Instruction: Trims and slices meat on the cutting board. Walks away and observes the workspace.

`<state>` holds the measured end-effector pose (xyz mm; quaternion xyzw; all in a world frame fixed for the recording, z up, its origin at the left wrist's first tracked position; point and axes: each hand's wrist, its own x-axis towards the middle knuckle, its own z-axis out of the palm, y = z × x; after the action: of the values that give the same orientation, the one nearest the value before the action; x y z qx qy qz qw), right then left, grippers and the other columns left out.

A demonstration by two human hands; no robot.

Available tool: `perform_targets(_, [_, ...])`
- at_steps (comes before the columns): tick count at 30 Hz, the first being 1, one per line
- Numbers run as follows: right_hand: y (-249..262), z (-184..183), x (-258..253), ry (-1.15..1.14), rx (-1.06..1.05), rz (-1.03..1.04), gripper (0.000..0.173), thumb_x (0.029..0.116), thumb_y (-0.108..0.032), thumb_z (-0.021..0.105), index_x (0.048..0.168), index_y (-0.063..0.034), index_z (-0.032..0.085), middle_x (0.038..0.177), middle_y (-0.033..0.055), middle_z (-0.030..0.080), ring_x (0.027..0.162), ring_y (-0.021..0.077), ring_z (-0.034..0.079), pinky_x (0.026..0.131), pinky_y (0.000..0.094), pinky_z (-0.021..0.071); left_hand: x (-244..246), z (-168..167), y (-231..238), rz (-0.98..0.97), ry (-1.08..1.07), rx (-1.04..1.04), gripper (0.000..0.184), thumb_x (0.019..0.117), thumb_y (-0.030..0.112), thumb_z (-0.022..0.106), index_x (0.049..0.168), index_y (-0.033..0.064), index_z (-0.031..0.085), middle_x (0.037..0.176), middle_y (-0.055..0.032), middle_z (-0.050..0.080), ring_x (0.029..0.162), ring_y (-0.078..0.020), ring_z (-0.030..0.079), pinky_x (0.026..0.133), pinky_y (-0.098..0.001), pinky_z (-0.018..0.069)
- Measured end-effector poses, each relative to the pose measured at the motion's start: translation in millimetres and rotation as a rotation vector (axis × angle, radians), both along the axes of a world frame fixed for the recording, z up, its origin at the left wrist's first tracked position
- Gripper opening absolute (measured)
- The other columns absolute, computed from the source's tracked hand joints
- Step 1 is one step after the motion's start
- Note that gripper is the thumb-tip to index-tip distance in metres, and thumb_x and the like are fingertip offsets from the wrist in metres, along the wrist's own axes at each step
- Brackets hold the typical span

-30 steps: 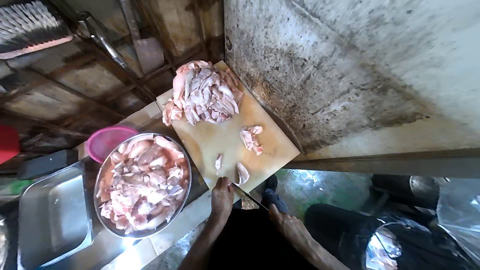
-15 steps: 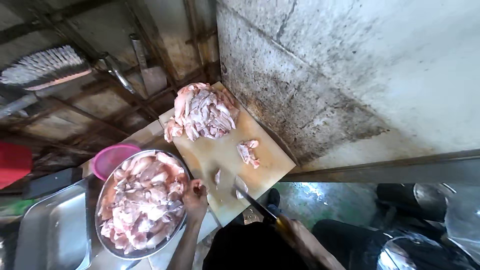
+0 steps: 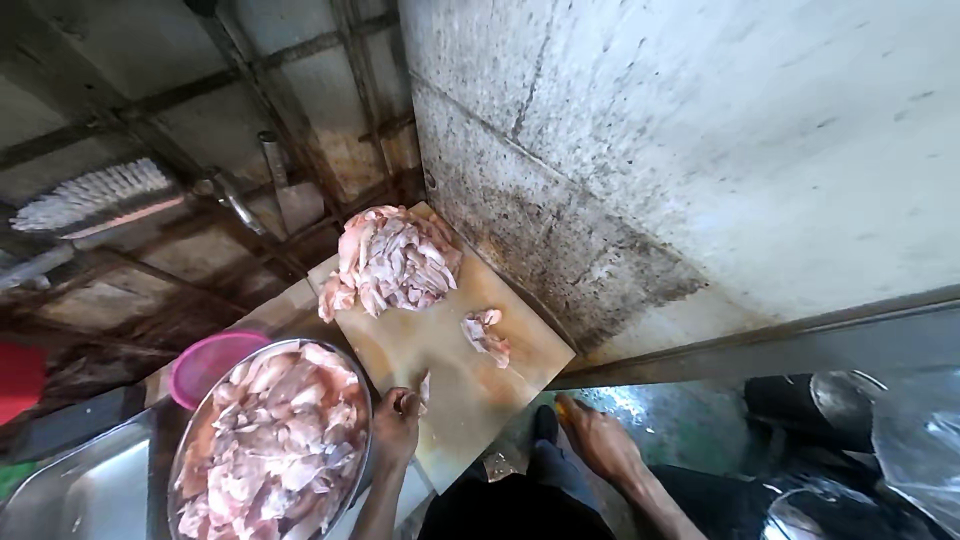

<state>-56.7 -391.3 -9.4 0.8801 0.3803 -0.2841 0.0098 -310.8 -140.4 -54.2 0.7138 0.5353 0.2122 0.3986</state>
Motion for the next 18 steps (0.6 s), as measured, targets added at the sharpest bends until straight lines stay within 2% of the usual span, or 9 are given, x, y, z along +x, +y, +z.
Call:
perform_targets(3, [-0.8, 10.6, 9.2, 0.024, 0.137, -0.024, 0.037, 0.1043, -0.043, 0.049, 0.131, -0.0206, 0.06, 0.099, 0.0132, 0.073, 0.088, 0.0362, 0.073, 0.074, 0.0587, 0.058, 4.2, 2.2, -0.5, -0.012, -0.012, -0.01, 0.018, 0.0897, 0.019, 0.075, 0.104, 0.0069, 0.073, 0.09, -0.0039, 0.073, 0.079, -0.0108, 0.071, 0.077, -0.0335, 0.0629])
perform_targets(6, [-14.4, 5.1, -0.9, 0.044, 0.263, -0.088, 0.036, 0.1022, -0.042, 0.052, 0.128, -0.0185, 0.062, 0.086, 0.0112, 0.071, 0.078, 0.0326, 0.072, 0.069, 0.0561, 0.0579, 10.1, 4.4, 0.4, -0.03, -0.198, -0.077, 0.016, 0.0909, 0.009, 0.074, 0.107, 0.0056, 0.073, 0.094, -0.0032, 0.075, 0.081, -0.0104, 0.074, 0.076, -0.0296, 0.0651])
perform_targets(9, [-31.5, -7.0, -19.9, 0.071, 0.335, -0.164, 0.036, 0.1, -0.038, 0.058, 0.125, -0.0127, 0.064, 0.079, 0.0124, 0.07, 0.071, 0.0332, 0.071, 0.065, 0.0571, 0.0573, 15.4, 24.0, 0.3, -0.042, -0.46, -0.295, 0.021, 0.0965, 0.0, 0.065, 0.117, -0.0012, 0.069, 0.101, -0.0122, 0.076, 0.086, -0.022, 0.076, 0.079, -0.0389, 0.0663])
perform_targets(12, [-48.2, -15.6, -42.3, 0.125, 0.337, -0.197, 0.036, 0.099, -0.034, 0.061, 0.123, -0.0078, 0.065, 0.079, 0.0151, 0.071, 0.071, 0.0355, 0.072, 0.066, 0.0588, 0.0576, 18.9, 37.2, -0.8, -0.019, -0.632, -0.433, 0.025, 0.0982, -0.004, 0.059, 0.123, -0.0058, 0.064, 0.109, -0.0209, 0.073, 0.094, -0.0322, 0.075, 0.084, -0.0466, 0.0655])
perform_targets(15, [-62.4, -19.1, -54.6, 0.163, 0.258, -0.196, 0.039, 0.1, -0.038, 0.059, 0.126, -0.0108, 0.065, 0.084, 0.0152, 0.073, 0.075, 0.0367, 0.073, 0.067, 0.0604, 0.0573, 24.2, 46.8, 0.0, 0.012, -0.724, -0.505, 0.026, 0.0988, -0.006, 0.055, 0.124, -0.0081, 0.063, 0.111, -0.0249, 0.071, 0.099, -0.0361, 0.073, 0.086, -0.0491, 0.0643])
perform_targets(18, [-66.6, -2.5, -54.4, 0.151, 0.209, -0.2, 0.04, 0.0992, -0.041, 0.059, 0.131, -0.0162, 0.064, 0.087, 0.0145, 0.074, 0.078, 0.0373, 0.073, 0.068, 0.0623, 0.0572, 28.0, 46.6, 2.5, 0.025, -0.705, -0.525, 0.026, 0.1004, -0.004, 0.054, 0.125, -0.0077, 0.063, 0.111, -0.0249, 0.071, 0.099, -0.0362, 0.073, 0.083, -0.0489, 0.0644])
